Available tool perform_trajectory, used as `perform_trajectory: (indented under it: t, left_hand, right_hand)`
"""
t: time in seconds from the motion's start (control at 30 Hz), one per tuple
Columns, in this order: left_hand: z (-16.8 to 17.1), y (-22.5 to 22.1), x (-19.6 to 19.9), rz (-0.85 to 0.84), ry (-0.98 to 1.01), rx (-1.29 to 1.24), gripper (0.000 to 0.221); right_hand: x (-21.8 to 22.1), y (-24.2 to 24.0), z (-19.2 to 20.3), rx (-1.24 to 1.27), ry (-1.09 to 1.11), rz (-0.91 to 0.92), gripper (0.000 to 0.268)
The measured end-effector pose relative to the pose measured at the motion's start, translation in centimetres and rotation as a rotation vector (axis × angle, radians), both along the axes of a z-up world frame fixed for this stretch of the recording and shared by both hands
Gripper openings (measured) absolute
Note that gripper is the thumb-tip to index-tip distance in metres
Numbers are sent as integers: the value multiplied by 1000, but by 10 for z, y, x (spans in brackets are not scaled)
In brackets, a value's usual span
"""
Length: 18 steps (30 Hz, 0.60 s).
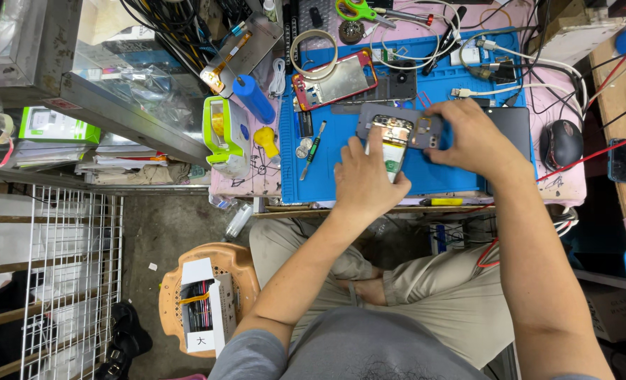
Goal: The person removes the SIM tray and back cover of a phone using a tool, handles internal components, and shows the device screen and back panel.
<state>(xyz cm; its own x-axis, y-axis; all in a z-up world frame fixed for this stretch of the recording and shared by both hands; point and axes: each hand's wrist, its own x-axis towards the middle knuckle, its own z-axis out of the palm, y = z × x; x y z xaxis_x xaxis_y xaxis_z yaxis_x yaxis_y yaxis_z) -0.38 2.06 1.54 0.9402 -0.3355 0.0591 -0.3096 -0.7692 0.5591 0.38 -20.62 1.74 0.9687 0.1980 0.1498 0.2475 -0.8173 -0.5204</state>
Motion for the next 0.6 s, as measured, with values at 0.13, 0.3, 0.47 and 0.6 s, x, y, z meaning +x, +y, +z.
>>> perform_trajectory:
  t: [0.13, 0.3, 0.47, 0.6]
  left_hand:
    - [6, 18, 4, 35, 0, -14, 89]
    - [-1, 24, 12, 81, -59, -20, 92]
    - [-8, 21, 11, 48, -3, 6, 92]
    - [-13, 23, 14, 97, -30, 11, 92]
  right_hand:
    - [-14, -22, 6, -39, -100, -6, 59]
    - [-33, -45, 9, -116, -100, -163, 60]
    - [-54, -40, 5, -212, -126, -281, 56]
    - [-63, -15, -5, -237, -103, -427, 58]
